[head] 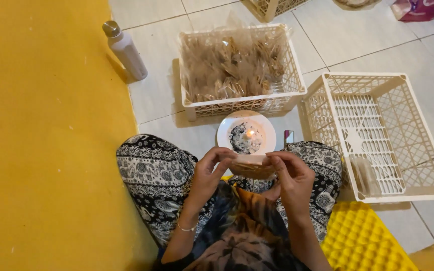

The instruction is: Manual sealing of small plastic snack bags using a candle flame as a heat source and organizing them into crates.

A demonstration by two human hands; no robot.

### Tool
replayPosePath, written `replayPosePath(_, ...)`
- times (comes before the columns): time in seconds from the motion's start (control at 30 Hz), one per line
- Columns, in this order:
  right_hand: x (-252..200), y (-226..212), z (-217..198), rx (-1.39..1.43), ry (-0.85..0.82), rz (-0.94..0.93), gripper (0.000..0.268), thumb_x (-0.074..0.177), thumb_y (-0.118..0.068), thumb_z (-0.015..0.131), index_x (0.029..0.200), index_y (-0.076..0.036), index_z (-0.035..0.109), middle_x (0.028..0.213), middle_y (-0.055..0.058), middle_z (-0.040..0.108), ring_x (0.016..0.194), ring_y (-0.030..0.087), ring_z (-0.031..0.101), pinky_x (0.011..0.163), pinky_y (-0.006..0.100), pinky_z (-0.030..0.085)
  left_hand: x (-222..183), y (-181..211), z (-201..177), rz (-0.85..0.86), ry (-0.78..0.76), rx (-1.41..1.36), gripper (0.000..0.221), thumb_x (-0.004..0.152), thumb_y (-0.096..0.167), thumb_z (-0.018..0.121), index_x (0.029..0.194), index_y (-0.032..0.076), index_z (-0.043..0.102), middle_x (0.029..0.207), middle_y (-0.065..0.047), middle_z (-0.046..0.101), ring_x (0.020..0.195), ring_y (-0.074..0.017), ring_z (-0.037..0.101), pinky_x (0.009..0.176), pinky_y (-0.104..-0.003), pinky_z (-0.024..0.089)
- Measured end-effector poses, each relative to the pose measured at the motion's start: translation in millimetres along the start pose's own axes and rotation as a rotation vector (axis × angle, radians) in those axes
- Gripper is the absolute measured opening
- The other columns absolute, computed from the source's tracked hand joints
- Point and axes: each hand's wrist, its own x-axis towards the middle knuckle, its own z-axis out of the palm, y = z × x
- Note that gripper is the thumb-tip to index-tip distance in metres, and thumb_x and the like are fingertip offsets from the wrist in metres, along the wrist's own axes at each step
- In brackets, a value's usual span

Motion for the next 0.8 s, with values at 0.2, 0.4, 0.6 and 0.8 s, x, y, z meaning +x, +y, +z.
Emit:
replayPosePath(0.2,11.9,-7.2,1.7,0.029,-0.028,0.015,0.012,0.099,-0.004,0.066,0.098,0.003,0.076,0.075,0.017,0.073,0.077,0.019,0.070,0.082,0.038,0.057,6.2,3.9,7.3,0.026,0.163,0.052,0.025,0.104,0.024,0.063,0.092,0.005,0.075,0.076,-0.011,0.073,0.078,-0.0117,0.064,0.074,-0.032,0.055)
replayPosePath(0.4,16.9,-4.1,1.9,0.048,-0.029,0.050,0.013,0.100,-0.004,0.064,0.101,0.003,0.075,0.077,0.015,0.074,0.082,0.016,0.069,0.086,0.035,0.056,15.8,14.6,6.0,0.122,0.220,0.083,0.025,0.104,0.018,0.063,0.085,0.007,0.075,0.073,-0.008,0.072,0.070,-0.0135,0.067,0.071,-0.031,0.057)
replayPosePath(0.6,21.8,7.0,4.5,0.038,-0.009,-0.013,0.012,0.101,-0.005,0.065,0.101,0.002,0.075,0.075,0.015,0.072,0.082,0.017,0.070,0.087,0.035,0.056,15.9,11.6,7.7,0.284,0.297,0.281,0.022,0.104,0.014,0.062,0.087,0.009,0.075,0.075,-0.005,0.071,0.069,-0.0183,0.070,0.068,-0.031,0.058)
replayPosePath(0.8,8.8,20.4,10.9,-0.099,-0.016,-0.088,0.011,0.099,-0.001,0.066,0.101,0.001,0.077,0.076,0.015,0.073,0.081,0.018,0.070,0.081,0.036,0.055,10.6,5.6,8.2,0.361,0.318,0.733,0.032,0.104,0.017,0.060,0.131,0.002,0.052,0.122,-0.016,0.057,0.119,-0.0329,0.056,0.103,-0.048,0.045)
